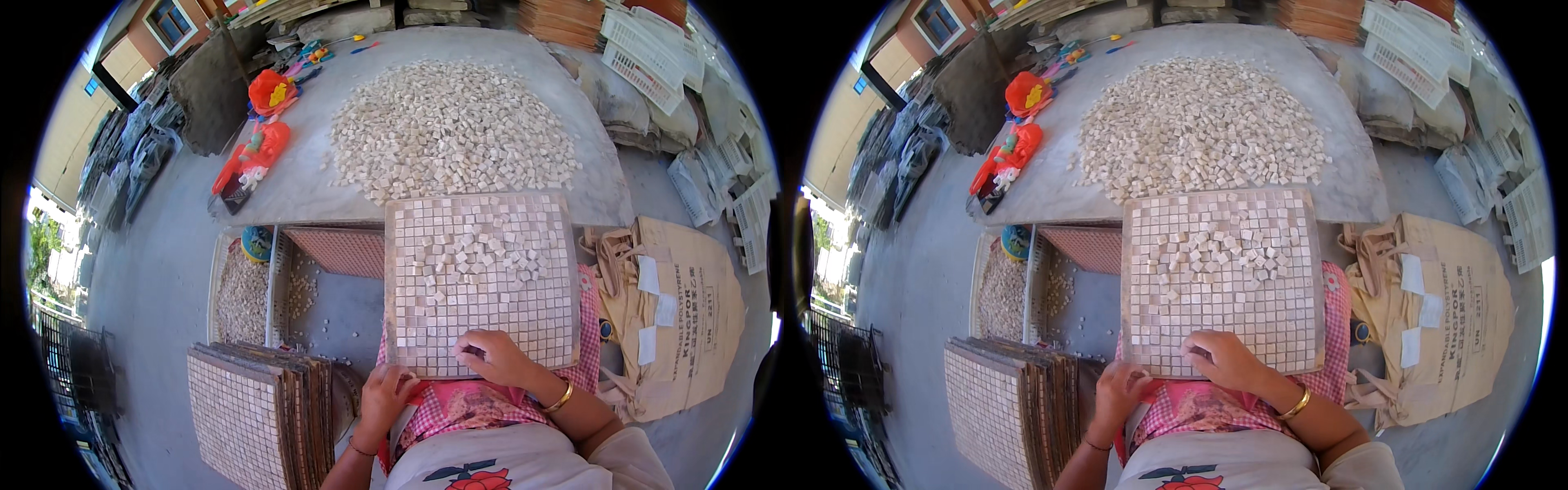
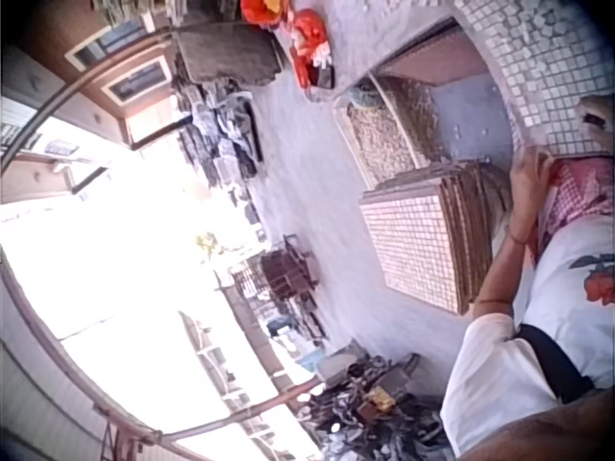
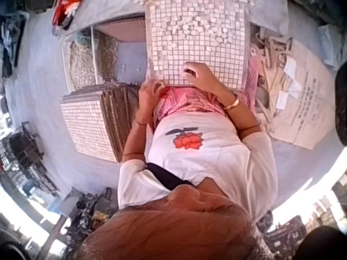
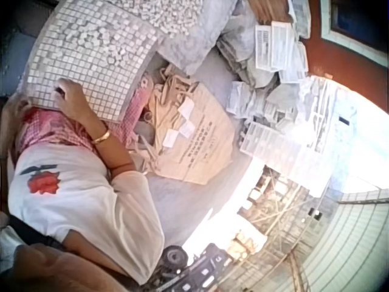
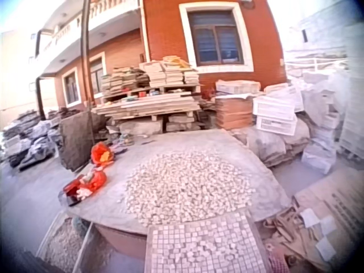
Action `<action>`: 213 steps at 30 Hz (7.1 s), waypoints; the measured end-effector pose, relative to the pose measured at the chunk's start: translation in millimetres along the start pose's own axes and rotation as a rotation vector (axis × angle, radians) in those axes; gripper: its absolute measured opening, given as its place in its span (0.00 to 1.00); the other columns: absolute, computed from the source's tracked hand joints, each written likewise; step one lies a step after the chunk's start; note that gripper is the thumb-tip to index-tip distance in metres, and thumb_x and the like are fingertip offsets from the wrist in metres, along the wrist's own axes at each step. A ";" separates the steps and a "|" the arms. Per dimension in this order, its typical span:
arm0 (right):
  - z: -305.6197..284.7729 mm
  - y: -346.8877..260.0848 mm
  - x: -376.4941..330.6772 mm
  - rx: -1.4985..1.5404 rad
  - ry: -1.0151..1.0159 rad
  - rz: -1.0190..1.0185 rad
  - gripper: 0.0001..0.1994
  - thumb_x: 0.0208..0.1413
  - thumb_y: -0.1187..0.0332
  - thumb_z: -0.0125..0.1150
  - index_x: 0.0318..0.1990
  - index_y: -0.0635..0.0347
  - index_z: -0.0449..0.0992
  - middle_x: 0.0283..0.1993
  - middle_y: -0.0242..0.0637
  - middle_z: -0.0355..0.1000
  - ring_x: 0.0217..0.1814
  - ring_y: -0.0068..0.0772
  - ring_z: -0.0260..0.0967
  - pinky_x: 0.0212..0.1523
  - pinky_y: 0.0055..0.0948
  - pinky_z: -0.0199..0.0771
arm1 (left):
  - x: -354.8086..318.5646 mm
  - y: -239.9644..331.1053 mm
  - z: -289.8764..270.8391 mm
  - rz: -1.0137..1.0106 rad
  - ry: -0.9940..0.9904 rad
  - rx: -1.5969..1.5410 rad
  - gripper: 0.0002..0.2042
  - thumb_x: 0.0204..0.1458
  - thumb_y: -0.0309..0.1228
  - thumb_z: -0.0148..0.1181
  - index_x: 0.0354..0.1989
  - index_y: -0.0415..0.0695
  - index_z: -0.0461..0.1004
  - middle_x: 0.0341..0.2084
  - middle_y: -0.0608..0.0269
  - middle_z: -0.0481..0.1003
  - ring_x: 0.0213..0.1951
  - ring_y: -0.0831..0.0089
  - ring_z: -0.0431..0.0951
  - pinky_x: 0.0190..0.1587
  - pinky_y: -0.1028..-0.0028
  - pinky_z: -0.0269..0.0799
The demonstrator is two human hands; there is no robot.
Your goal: The person arranges small, light-colored square tiles onto a grid-like board. They pick up tiles from a large pile on the table and place them into empty slots on the board, filling the grid one by one. The person occasionally adjusts the tiles to ensure they fit properly within the grid.
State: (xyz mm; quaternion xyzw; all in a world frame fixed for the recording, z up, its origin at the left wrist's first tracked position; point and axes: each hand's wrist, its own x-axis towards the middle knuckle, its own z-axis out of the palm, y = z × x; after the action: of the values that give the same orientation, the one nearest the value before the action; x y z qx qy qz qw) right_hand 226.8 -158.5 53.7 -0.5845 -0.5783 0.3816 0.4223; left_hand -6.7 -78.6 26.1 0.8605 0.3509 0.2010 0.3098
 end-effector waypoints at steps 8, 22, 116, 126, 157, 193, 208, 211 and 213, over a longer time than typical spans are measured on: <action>-2.7 1.9 -2.0 -0.002 0.032 -0.003 0.06 0.51 0.71 0.57 0.35 0.64 0.72 0.32 0.43 0.73 0.33 0.40 0.72 0.35 0.31 0.72 | 0.9 -3.0 -1.6 0.038 0.105 0.052 0.08 0.42 0.25 0.63 0.31 0.41 0.72 0.28 0.58 0.72 0.33 0.57 0.72 0.36 0.63 0.70; 10.3 -14.7 -3.2 -0.014 -0.072 0.044 0.09 0.53 0.67 0.58 0.39 0.62 0.73 0.33 0.41 0.73 0.35 0.37 0.73 0.38 0.29 0.72 | -6.8 38.8 -10.8 -0.619 -0.179 -0.899 0.12 0.58 0.32 0.51 0.47 0.39 0.68 0.40 0.57 0.73 0.45 0.64 0.73 0.48 0.67 0.70; 51.5 -6.4 65.1 -0.510 -0.165 0.071 0.06 0.48 0.64 0.60 0.29 0.56 0.75 0.27 0.38 0.70 0.31 0.42 0.70 0.31 0.39 0.70 | 30.0 -9.0 -14.1 -0.072 0.030 -0.097 0.06 0.44 0.23 0.61 0.31 0.39 0.72 0.27 0.54 0.72 0.31 0.54 0.73 0.34 0.63 0.70; 57.7 -3.9 59.1 -0.642 -0.130 -0.071 0.06 0.47 0.66 0.61 0.28 0.56 0.75 0.27 0.39 0.71 0.30 0.42 0.70 0.28 0.38 0.69 | 26.8 -17.9 -3.4 -0.046 0.023 -0.081 0.05 0.44 0.22 0.58 0.30 0.42 0.72 0.25 0.56 0.72 0.30 0.55 0.73 0.33 0.63 0.70; -24.4 22.7 81.1 -0.648 0.337 -0.050 0.11 0.44 0.70 0.65 0.36 0.60 0.74 0.35 0.38 0.70 0.29 0.39 0.70 0.29 0.31 0.71 | 46.0 -47.2 29.1 -0.496 0.141 -0.792 0.19 0.44 0.31 0.64 0.43 0.36 0.69 0.26 0.58 0.68 0.31 0.70 0.70 0.36 0.72 0.67; 20.3 -2.5 53.1 -0.295 0.054 0.035 0.05 0.49 0.71 0.60 0.32 0.62 0.74 0.27 0.40 0.71 0.27 0.37 0.69 0.28 0.30 0.68 | 9.1 -37.5 21.3 -0.400 0.174 -0.427 0.21 0.48 0.34 0.61 0.47 0.35 0.67 0.37 0.49 0.70 0.43 0.55 0.69 0.47 0.64 0.64; -50.0 27.2 61.8 -0.671 0.240 0.028 0.12 0.44 0.72 0.64 0.38 0.59 0.72 0.38 0.37 0.69 0.35 0.41 0.70 0.34 0.35 0.72 | 56.7 -8.2 0.6 -0.177 0.332 0.024 0.18 0.44 0.31 0.63 0.43 0.39 0.69 0.40 0.49 0.69 0.45 0.51 0.66 0.49 0.58 0.61; -53.5 26.7 63.9 -0.583 0.230 0.055 0.12 0.43 0.73 0.64 0.38 0.59 0.72 0.39 0.37 0.69 0.33 0.38 0.71 0.34 0.32 0.73 | 86.4 7.0 1.6 -0.001 0.272 0.030 0.15 0.44 0.29 0.61 0.41 0.40 0.70 0.40 0.53 0.69 0.43 0.54 0.68 0.46 0.60 0.64; -59.3 20.4 61.2 -0.447 0.295 0.117 0.12 0.43 0.74 0.63 0.37 0.60 0.72 0.37 0.38 0.70 0.32 0.35 0.72 0.33 0.30 0.73 | 107.6 15.5 15.3 0.131 0.182 -0.038 0.13 0.44 0.26 0.59 0.40 0.40 0.70 0.39 0.55 0.69 0.41 0.55 0.69 0.44 0.62 0.66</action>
State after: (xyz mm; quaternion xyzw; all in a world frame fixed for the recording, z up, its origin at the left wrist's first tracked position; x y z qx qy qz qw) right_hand 291.9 -100.0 58.1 -0.7449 -0.5457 0.1792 0.3396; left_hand 81.8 -14.9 39.2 0.8536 0.3167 0.3051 0.2792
